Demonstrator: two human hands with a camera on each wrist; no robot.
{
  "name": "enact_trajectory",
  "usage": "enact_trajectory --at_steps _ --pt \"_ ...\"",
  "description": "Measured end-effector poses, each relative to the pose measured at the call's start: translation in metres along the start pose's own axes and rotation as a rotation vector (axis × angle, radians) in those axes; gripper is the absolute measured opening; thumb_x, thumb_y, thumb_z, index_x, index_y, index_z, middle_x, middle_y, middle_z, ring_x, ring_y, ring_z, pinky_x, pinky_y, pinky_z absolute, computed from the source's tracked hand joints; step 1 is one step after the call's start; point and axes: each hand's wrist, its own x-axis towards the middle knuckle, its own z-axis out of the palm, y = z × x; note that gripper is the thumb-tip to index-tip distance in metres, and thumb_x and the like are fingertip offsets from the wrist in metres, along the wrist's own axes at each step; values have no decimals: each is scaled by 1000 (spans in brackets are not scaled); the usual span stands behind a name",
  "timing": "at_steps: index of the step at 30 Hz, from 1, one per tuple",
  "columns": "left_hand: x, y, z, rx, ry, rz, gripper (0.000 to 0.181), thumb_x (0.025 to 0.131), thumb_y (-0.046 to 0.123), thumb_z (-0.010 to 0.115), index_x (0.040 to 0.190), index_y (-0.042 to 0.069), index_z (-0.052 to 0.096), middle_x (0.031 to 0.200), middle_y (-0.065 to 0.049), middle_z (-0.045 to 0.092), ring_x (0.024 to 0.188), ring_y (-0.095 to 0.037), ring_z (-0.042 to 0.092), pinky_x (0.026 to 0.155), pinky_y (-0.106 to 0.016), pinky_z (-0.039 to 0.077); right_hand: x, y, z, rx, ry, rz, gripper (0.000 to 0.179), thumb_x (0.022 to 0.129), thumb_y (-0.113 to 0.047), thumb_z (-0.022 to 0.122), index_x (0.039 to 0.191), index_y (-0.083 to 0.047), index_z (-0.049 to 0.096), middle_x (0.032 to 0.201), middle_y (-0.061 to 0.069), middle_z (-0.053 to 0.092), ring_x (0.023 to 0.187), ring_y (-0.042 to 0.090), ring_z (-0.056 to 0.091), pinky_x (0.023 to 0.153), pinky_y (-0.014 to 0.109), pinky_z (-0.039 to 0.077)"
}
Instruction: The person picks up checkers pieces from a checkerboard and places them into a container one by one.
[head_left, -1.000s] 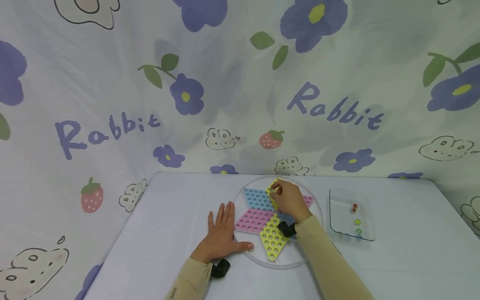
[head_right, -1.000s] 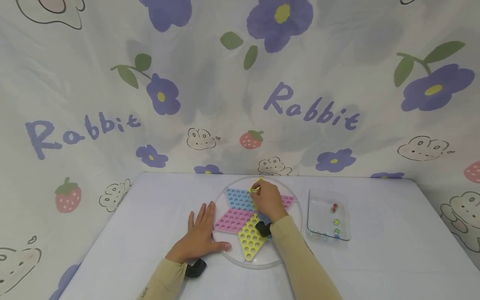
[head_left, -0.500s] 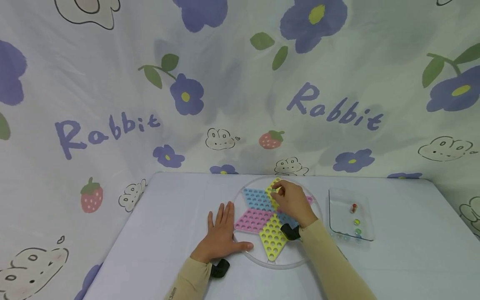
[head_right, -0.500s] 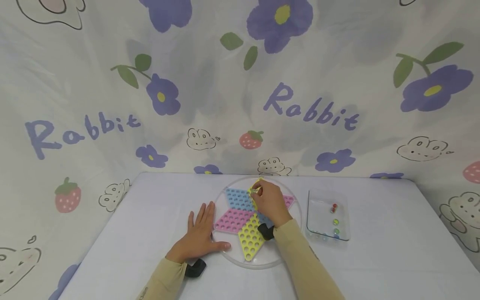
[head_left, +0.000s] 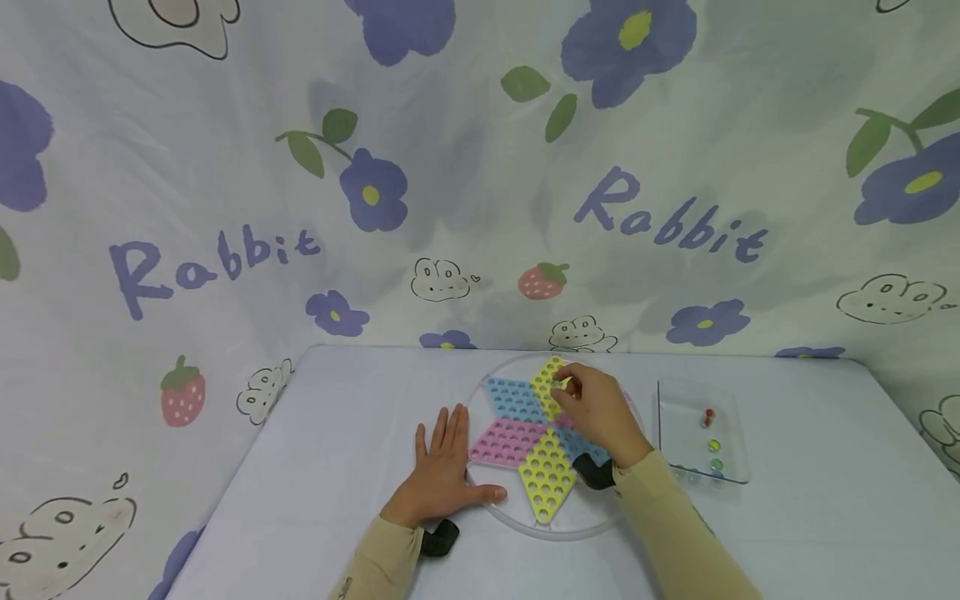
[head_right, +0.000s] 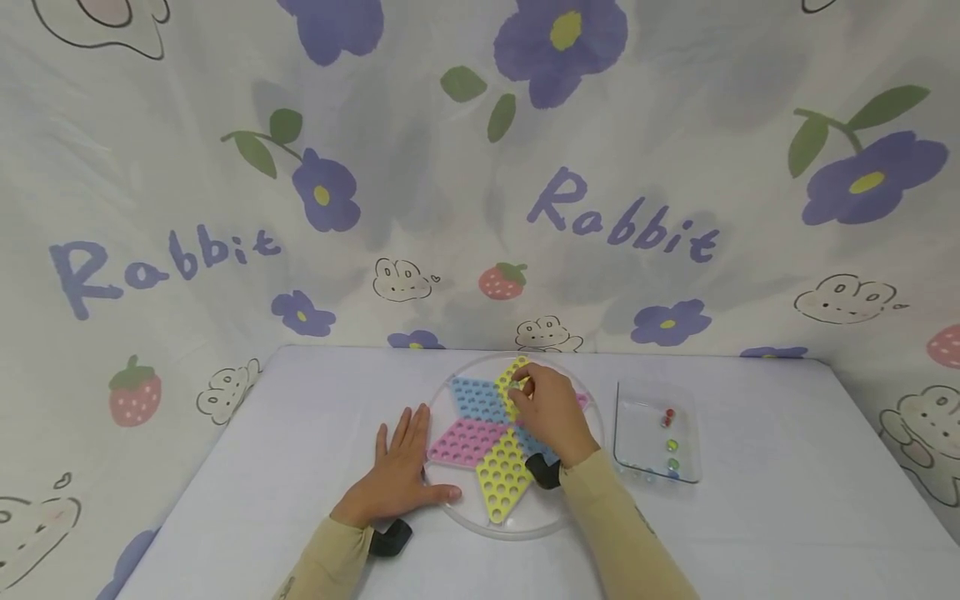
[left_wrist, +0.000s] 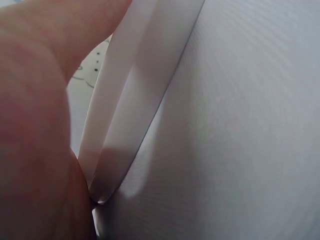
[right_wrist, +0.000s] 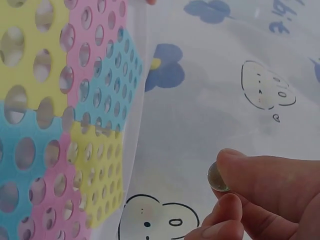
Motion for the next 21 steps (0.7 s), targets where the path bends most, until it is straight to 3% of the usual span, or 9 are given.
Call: enact_trajectory --at_steps 8,21 --pt "-1 0 -1 -8 8 15 129 64 83 51 148 2 -4 155 -14 -3 140 -31 -9 104 -59 -9 -5 4 -4 -6 9 -38 20 86 -21 65 102 -9 65 73 0 53 59 15 44 55 29 38" --pt "-1 1 -3 0 14 23 129 63 85 48 148 1 -2 154 -15 -2 140 -33 -7 104 -61 -7 -14 5 -14 14 9 -20 21 88 -22 62 104 -8 64 74 0 53 61 15 45 57 30 39"
